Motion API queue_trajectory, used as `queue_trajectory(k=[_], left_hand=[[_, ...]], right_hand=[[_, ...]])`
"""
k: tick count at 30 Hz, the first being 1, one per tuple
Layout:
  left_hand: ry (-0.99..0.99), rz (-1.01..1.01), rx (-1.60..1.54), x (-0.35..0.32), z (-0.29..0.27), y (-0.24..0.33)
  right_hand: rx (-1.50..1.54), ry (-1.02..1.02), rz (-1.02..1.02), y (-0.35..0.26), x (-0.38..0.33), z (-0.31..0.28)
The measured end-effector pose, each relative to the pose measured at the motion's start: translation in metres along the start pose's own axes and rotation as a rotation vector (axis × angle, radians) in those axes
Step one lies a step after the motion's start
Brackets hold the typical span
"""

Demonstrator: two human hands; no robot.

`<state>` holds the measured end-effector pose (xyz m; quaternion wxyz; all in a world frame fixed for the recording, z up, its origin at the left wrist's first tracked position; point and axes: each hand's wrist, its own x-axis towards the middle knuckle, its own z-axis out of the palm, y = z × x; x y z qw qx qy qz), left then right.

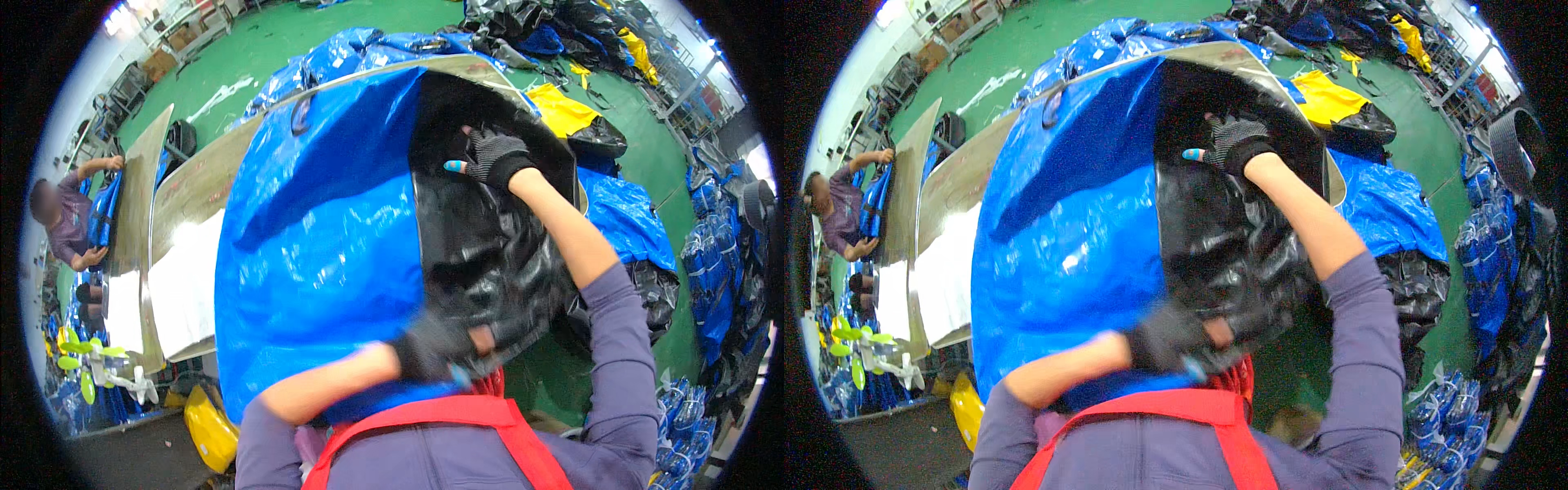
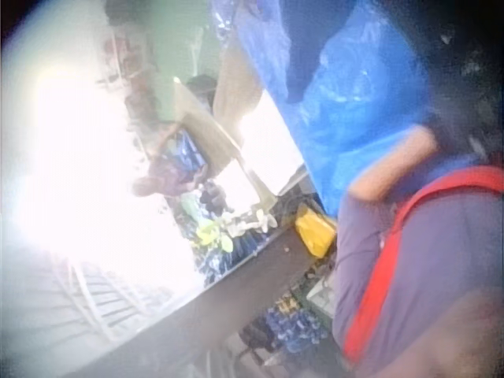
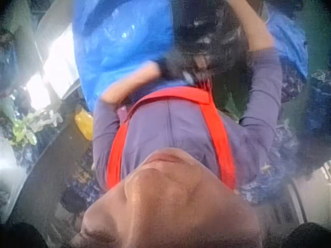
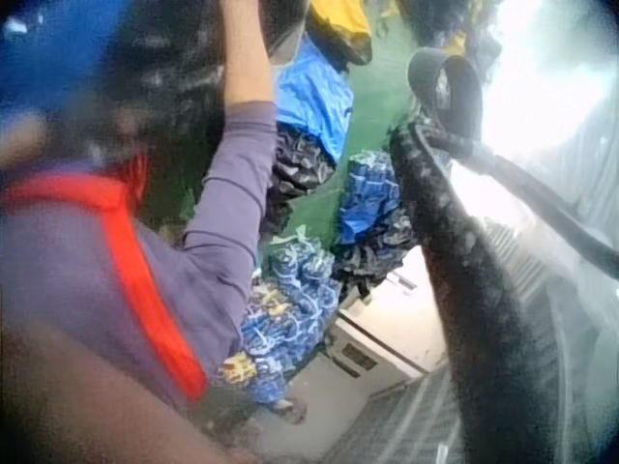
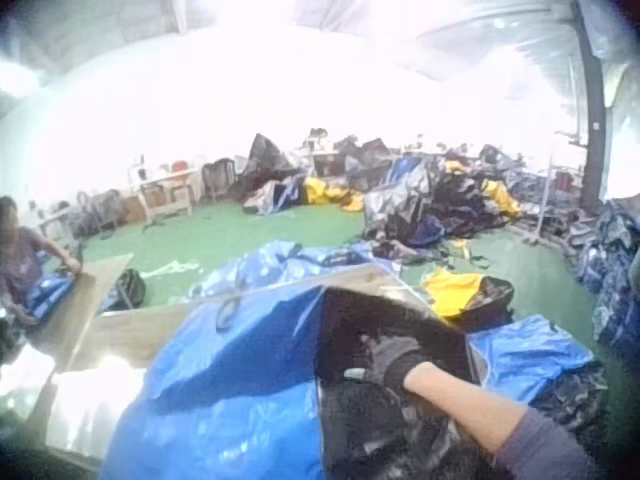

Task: The person places a white rectangular item into a clear plastic bag, then folds a blue and black plastic sheet and inserts it into the same bag. The person repeats this process with additional blue and black sheets, placing each folded sheet into the bag. The person works at a table in a warehouse-like setting.

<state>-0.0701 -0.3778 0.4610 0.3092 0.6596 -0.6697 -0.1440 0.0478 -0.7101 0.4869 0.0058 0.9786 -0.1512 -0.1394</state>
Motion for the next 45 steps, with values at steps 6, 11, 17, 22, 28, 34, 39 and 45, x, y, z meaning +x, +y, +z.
queue_trajectory(k=[6, 11, 17, 22, 28, 34, 39, 45], left_hand=[[-0.174, -0.032, -0.559, 0.023, -0.014, -0.056], [0.945, -0.761, 0.776, -0.079, -0.228, -0.307], [0.380, -1.230, -0.757, -0.111, -0.280, -0.421], [0.976, -0.736, -0.280, -0.142, -0.306, -0.385], [1.073, -1.000, 0.655, -0.174, -0.280, -0.372], [0.152, -0.283, 0.610, 0.000, -0.134, -0.248], [0.335, -0.347, 0.674, 0.080, -0.104, -0.262], [-0.183, -0.264, 0.045, 0.048, -0.119, -0.169]], right_hand=[[-0.014, 0.378, -0.010, -0.006, 0.023, 0.076], [0.084, 0.454, -0.057, -0.002, 0.023, 0.090], [0.135, 0.308, -0.006, -0.009, 0.016, 0.065], [0.049, 0.273, -0.095, 0.028, 0.027, 0.032], [0.119, 0.600, -0.518, 0.009, 0.037, 0.005], [0.005, 0.666, -0.152, -0.054, 0.078, -0.109], [-0.228, 0.889, -0.665, -0.075, 0.016, -0.075], [-0.085, 0.297, -0.598, -0.016, -0.065, 0.050]])
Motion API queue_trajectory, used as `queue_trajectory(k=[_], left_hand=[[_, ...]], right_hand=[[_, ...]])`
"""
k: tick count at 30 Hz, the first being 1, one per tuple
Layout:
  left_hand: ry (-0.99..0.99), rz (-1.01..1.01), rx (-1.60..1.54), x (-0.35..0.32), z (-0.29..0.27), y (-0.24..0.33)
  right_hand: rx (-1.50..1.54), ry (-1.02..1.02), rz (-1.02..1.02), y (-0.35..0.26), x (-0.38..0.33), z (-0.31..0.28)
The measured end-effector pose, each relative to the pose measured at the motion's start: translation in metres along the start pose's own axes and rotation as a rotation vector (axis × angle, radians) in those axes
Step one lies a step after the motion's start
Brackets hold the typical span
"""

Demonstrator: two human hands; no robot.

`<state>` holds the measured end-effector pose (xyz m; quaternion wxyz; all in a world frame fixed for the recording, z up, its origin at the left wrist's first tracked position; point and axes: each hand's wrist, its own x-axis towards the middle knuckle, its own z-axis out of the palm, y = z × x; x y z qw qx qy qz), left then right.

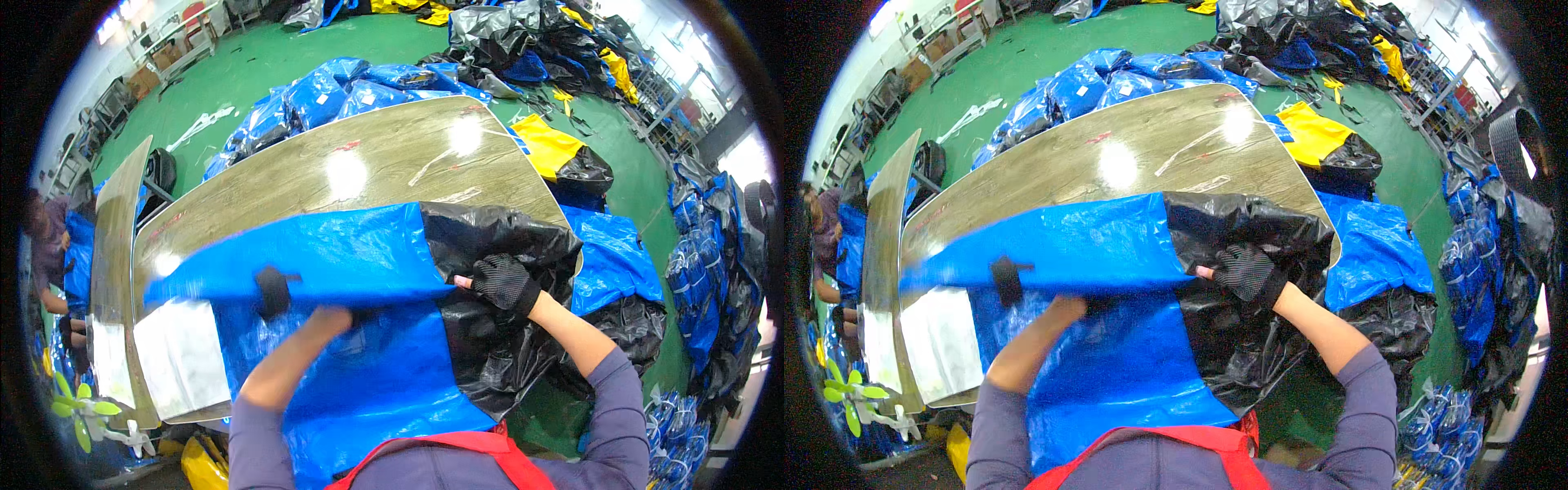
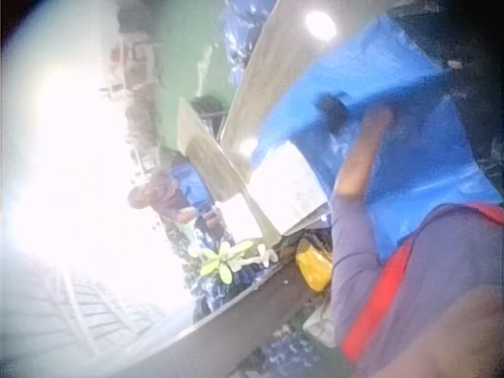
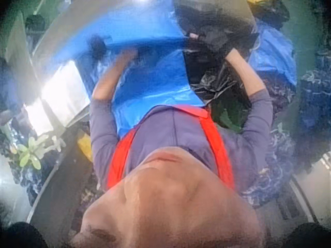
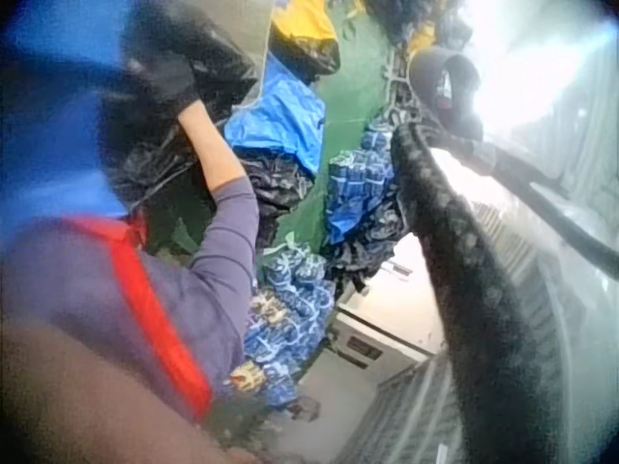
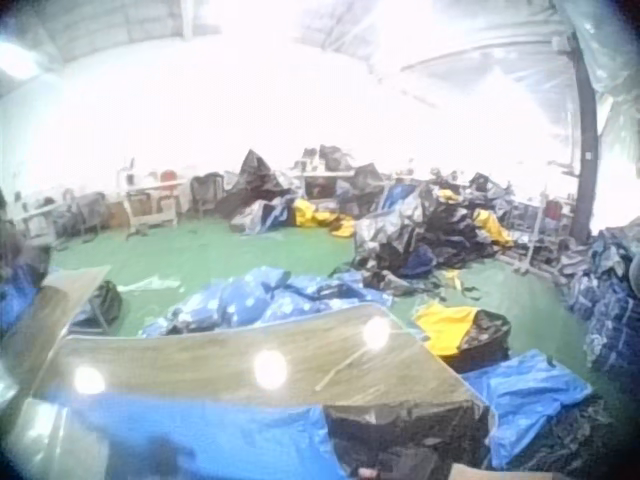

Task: The person places a white rectangular item into a clear plastic bag, then folds a blue and black plastic sheet and inserts it into the same bag. The person repeats this process with additional blue and black sheets, placing each folded sheet into the bag. The person works at a table in a warehouse-like setting.

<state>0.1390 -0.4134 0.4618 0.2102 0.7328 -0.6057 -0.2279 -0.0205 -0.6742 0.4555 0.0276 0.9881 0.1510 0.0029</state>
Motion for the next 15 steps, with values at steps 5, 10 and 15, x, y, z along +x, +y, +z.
queue_trajectory(k=[5, 10, 15], left_hand=[[0.483, -0.005, 0.108, -0.053, -0.085, 0.080], [-0.014, -0.663, 0.707, -0.075, -0.056, -0.008], [0.028, -0.676, 0.575, -0.107, 0.025, -0.047]], right_hand=[[-0.010, -0.364, -0.004, -0.007, 0.010, -0.043], [-0.025, 0.325, 0.074, 0.016, 0.014, -0.074], [-0.025, -0.070, 0.339, 0.047, -0.004, -0.005]])
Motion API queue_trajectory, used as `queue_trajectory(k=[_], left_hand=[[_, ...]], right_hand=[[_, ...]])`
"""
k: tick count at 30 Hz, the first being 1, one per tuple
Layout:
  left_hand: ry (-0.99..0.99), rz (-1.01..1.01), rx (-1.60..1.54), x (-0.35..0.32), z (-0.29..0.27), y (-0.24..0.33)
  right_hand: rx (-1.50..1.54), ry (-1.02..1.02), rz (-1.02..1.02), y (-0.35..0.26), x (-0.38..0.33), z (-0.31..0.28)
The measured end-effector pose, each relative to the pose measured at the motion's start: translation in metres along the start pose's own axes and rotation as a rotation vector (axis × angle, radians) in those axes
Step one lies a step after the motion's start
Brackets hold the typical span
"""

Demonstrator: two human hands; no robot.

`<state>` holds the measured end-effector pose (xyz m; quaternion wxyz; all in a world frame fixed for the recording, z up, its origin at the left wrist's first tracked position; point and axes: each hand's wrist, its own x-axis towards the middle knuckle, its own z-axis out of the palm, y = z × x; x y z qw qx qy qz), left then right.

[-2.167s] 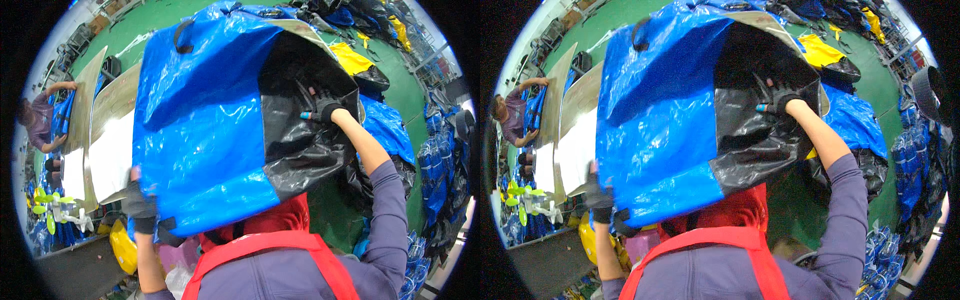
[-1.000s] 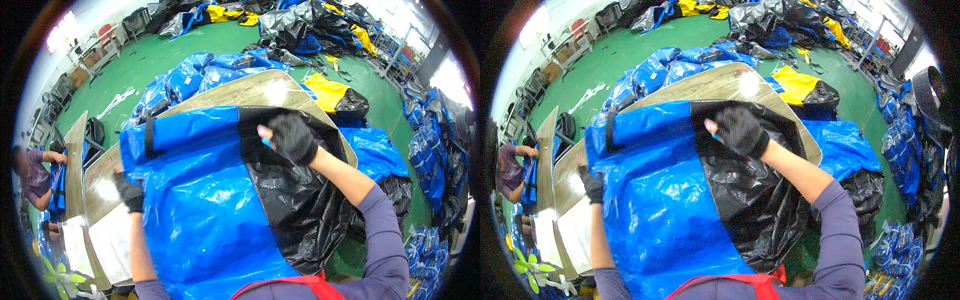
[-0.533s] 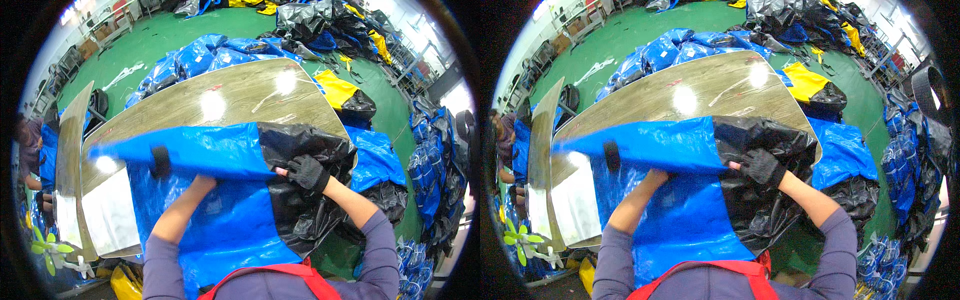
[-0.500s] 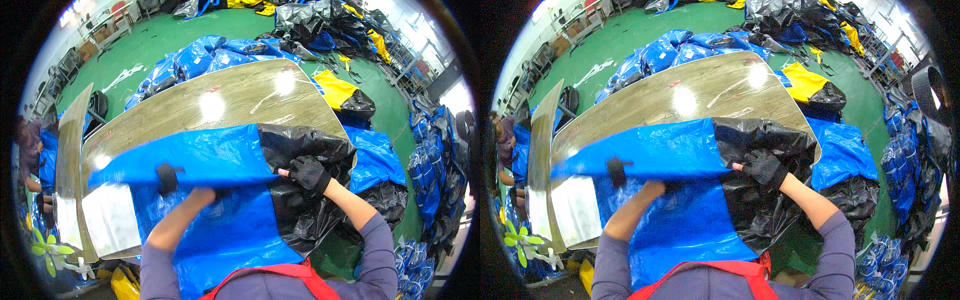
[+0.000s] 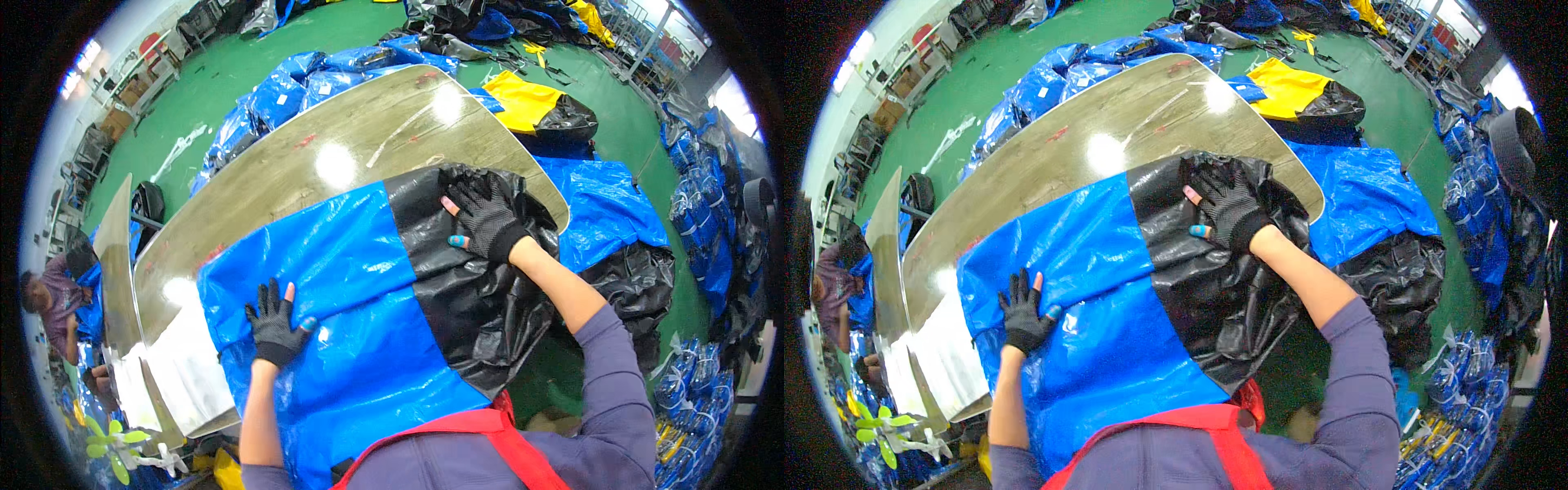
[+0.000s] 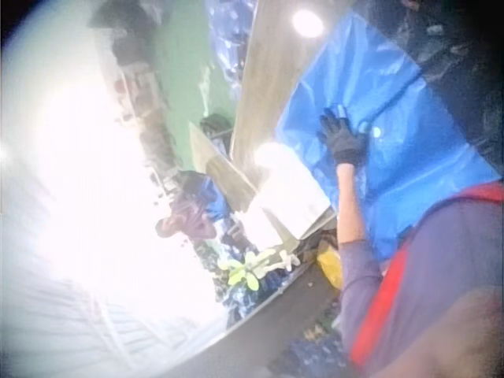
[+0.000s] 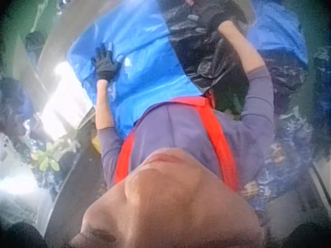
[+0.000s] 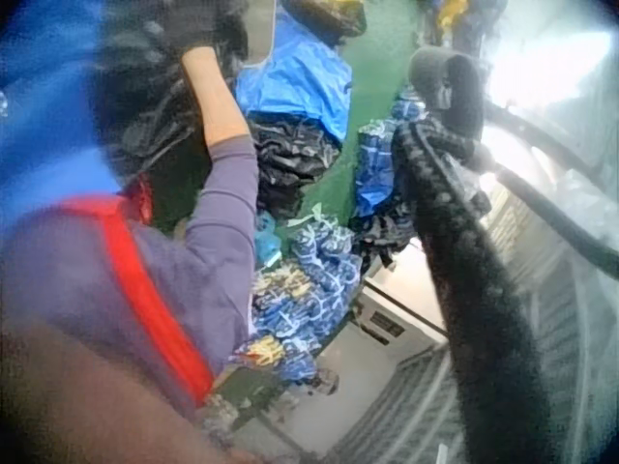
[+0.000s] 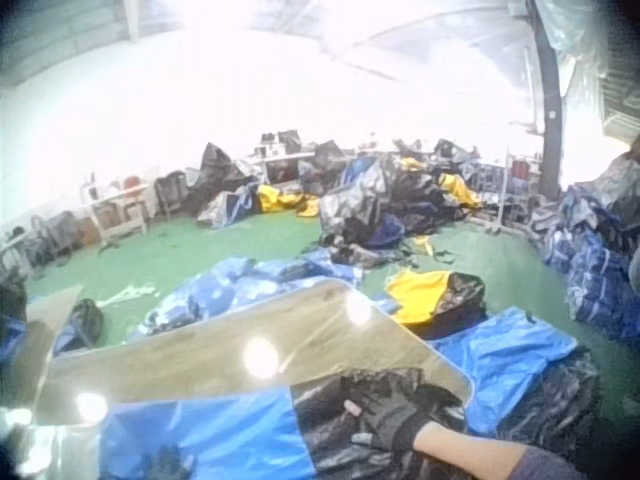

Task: The person places a white rectangular item into a clear plastic bag, then folds a blue and black plastic sheet and inserts it into the same bag. The person repeats this process with additional blue and black sheets, placing each folded sheet into the bag. The person works at a table in a warehouse-like setting.

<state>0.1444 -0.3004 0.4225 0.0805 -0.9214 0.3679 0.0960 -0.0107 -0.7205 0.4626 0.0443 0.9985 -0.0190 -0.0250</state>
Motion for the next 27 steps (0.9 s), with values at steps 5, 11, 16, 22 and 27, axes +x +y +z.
queue_trajectory(k=[5, 11, 16, 22, 27], left_hand=[[-0.112, -0.149, -0.468, 0.068, -0.019, -0.040], [0.186, -0.372, -0.053, 0.054, 0.002, -0.054], [0.432, 0.077, 0.017, 0.091, -0.063, 0.008], [0.418, 0.914, -0.237, 0.073, -0.067, 0.207], [0.294, 0.653, -0.035, 0.130, -0.060, 0.186]], right_hand=[[-0.061, 0.178, -0.058, 0.007, -0.008, 0.024], [0.045, 0.087, 0.206, 0.047, -0.053, 0.030], [0.225, 0.338, 0.107, 0.025, -0.079, 0.003], [0.279, -0.064, -0.216, -0.068, -0.216, -0.045], [0.519, 0.413, -0.085, -0.053, -0.190, -0.067]])
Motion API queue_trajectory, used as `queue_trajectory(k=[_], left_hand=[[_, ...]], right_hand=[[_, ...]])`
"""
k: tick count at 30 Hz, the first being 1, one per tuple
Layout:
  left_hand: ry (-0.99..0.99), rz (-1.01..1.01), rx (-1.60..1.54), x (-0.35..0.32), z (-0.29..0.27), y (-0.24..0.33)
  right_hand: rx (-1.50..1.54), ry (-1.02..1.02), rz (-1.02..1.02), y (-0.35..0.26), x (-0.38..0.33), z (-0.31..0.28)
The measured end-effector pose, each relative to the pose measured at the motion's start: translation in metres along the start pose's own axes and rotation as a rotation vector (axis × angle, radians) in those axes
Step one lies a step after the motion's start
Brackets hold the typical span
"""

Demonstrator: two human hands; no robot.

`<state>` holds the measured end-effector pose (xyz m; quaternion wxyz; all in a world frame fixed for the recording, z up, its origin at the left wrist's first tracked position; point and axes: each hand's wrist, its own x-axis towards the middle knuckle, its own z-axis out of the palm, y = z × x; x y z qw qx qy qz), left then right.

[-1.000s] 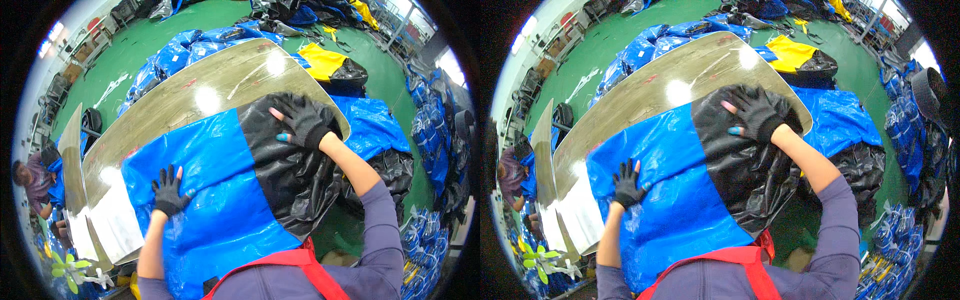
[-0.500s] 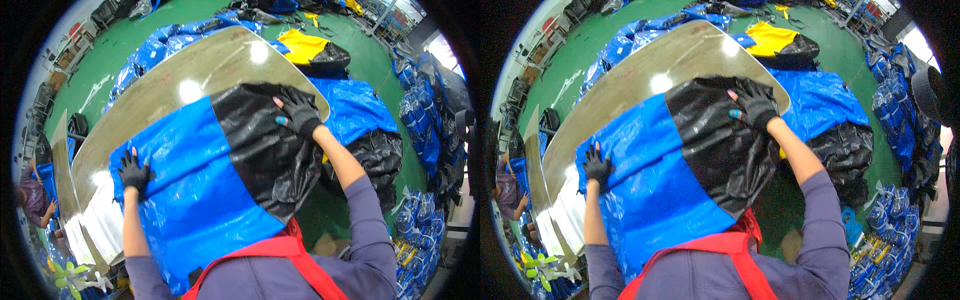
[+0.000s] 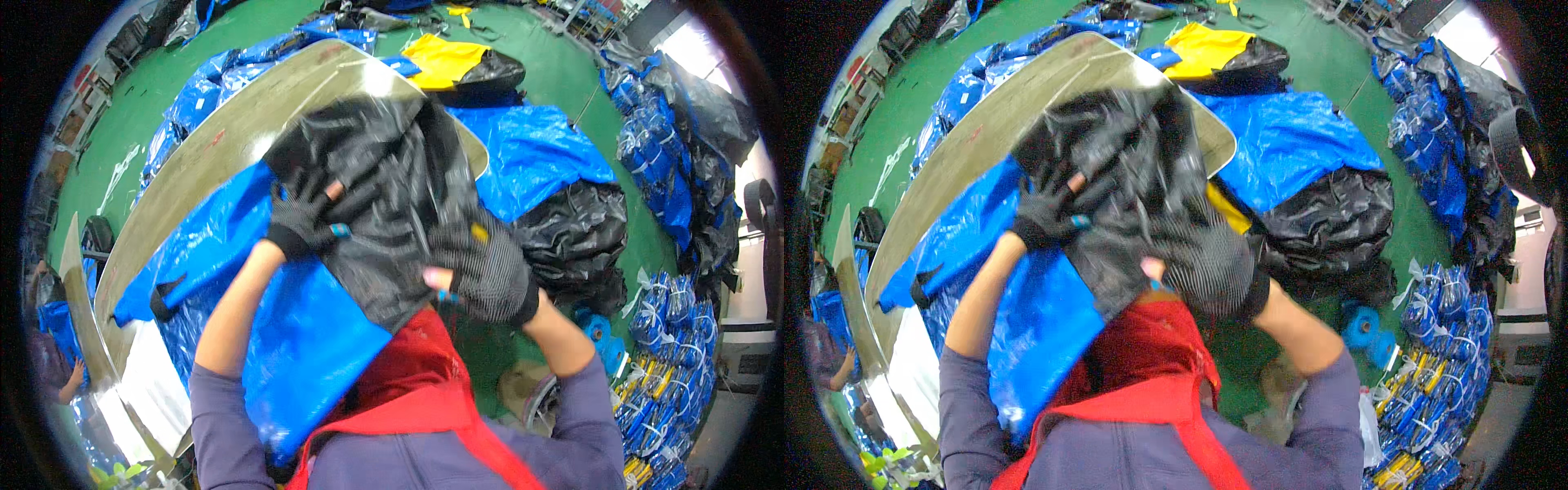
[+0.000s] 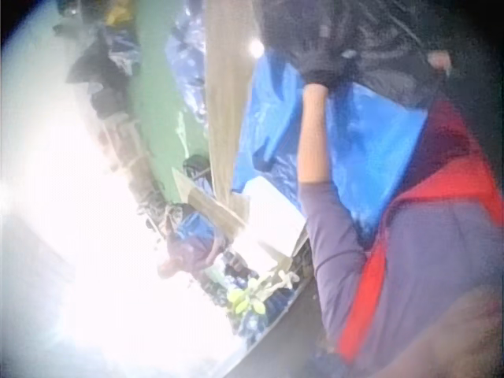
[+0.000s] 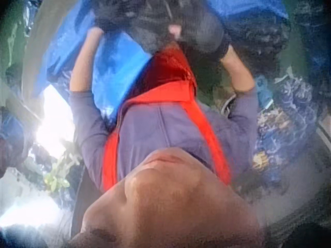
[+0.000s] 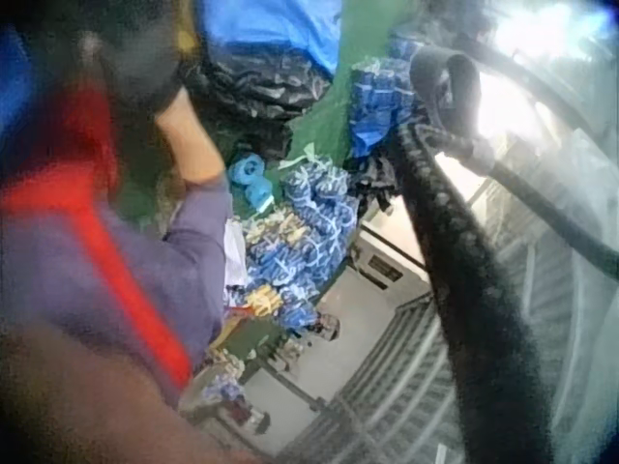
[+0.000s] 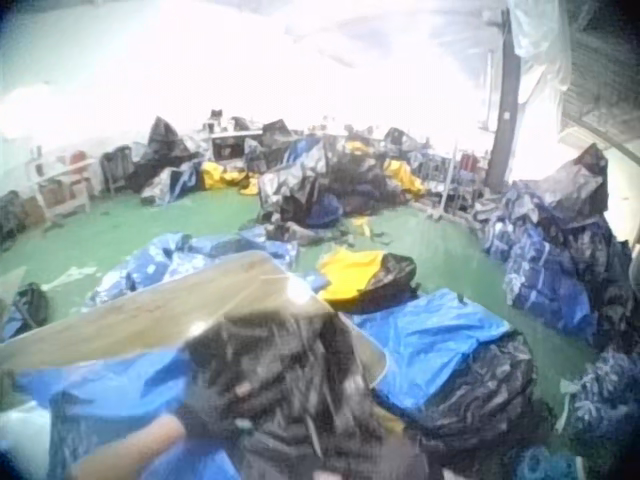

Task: The person places a white rectangular item into a clear plastic bag, then folds a blue and black plastic sheet and inserts it into the same bag. The person repeats this process with additional blue and black sheets, placing each folded sheet into the bag. The person works at a table in a warehouse-like setting.

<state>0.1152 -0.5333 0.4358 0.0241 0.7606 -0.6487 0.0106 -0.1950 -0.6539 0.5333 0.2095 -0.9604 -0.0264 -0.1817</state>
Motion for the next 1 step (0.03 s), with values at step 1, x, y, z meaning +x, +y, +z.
queue_trajectory(k=[1], left_hand=[[-0.065, -0.057, -0.040, -0.0006, 0.0026, -0.0144]], right_hand=[[-0.020, 0.006, -0.222, 0.0088, 0.0187, -0.0054]])
